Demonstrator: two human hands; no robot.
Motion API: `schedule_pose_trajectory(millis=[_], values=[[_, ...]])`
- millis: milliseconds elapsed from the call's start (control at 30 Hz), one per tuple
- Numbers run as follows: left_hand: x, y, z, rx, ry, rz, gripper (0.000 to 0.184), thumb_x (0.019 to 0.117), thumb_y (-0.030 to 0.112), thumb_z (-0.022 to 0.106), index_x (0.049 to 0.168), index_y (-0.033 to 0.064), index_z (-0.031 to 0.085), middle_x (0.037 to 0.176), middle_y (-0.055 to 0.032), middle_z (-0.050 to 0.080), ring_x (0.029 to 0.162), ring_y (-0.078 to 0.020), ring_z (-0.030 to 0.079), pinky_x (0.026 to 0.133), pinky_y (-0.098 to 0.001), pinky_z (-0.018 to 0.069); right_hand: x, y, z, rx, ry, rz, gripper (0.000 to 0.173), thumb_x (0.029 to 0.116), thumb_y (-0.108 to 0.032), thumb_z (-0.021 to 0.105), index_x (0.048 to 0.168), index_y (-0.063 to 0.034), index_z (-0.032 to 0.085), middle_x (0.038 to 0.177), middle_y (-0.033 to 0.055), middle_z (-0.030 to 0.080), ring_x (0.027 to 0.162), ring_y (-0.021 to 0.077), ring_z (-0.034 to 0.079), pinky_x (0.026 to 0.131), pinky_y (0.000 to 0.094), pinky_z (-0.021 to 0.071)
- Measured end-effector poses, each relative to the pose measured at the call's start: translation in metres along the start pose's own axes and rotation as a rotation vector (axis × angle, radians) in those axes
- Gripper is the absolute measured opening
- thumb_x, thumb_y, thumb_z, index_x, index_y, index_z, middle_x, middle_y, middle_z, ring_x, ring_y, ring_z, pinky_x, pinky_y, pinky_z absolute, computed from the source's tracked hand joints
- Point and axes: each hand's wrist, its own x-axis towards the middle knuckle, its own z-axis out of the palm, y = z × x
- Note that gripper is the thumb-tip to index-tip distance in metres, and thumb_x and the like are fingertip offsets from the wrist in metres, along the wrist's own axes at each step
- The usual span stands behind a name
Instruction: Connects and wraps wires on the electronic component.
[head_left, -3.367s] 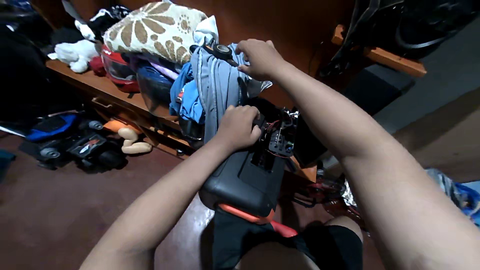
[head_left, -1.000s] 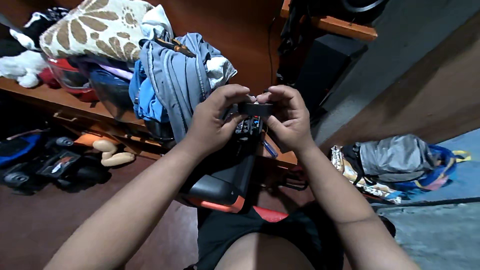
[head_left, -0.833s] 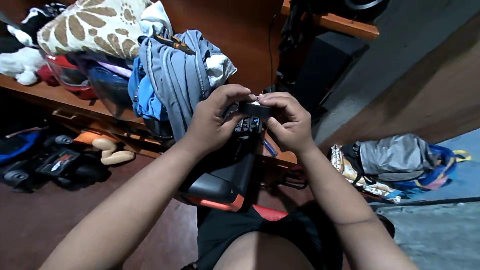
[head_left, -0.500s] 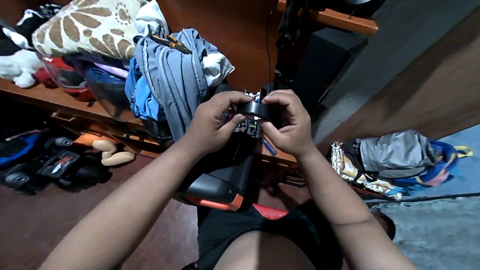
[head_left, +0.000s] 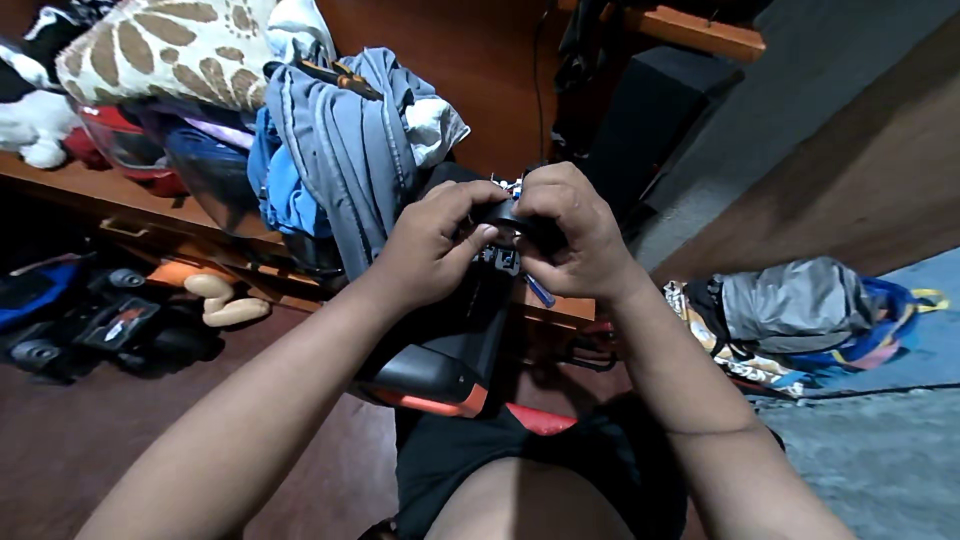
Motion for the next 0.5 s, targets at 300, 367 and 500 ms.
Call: schedule_pose_trajectory(millis=[300, 367, 500], values=[[0.0, -0.005, -0.001, -0.052, -0.003, -0.078, 0.03, 0.1037, 0.013, 0.056, 0.129, -0.0004, 0.064, 0.122, -0.0088, 0.069, 0.116, -0.01, 0.064, 0.105, -0.0295, 0.0517, 0.014, 0.005, 0.009, 0.004, -0.02, 0.033, 0.022, 0.0865, -0.002, 0.071, 0.106, 0.0048, 0.064, 0.093, 0.0138, 0.064, 0.084, 0.0157, 0.062, 0.074, 0.0253, 0.0547], [-0.001, -0.006, -0.002, -0.07, -0.002, -0.101, 0.03, 0.1044, 0.013, 0.055, 0.13, -0.0005, 0.063, 0.123, -0.0089, 0.068, 0.116, -0.0087, 0.064, 0.105, -0.0279, 0.0519, 0.019, 0.006, 0.01, 0.014, -0.047, 0.041, 0.022, 0.0866, -0.002, 0.071, 0.106, 0.006, 0.063, 0.093, 0.0146, 0.064, 0.081, 0.0149, 0.062, 0.072, 0.0248, 0.0544], [0.002, -0.006, -0.002, -0.203, 0.04, -0.172, 0.028, 0.1055, 0.009, 0.052, 0.13, -0.0005, 0.061, 0.121, -0.0068, 0.068, 0.104, -0.0061, 0.067, 0.093, -0.0251, 0.0576, 0.031, 0.005, 0.01, -0.12, -0.058, 0.074, 0.02, 0.085, -0.006, 0.071, 0.1, 0.0037, 0.062, 0.083, 0.0108, 0.063, 0.071, 0.0154, 0.058, 0.063, 0.0286, 0.0516]])
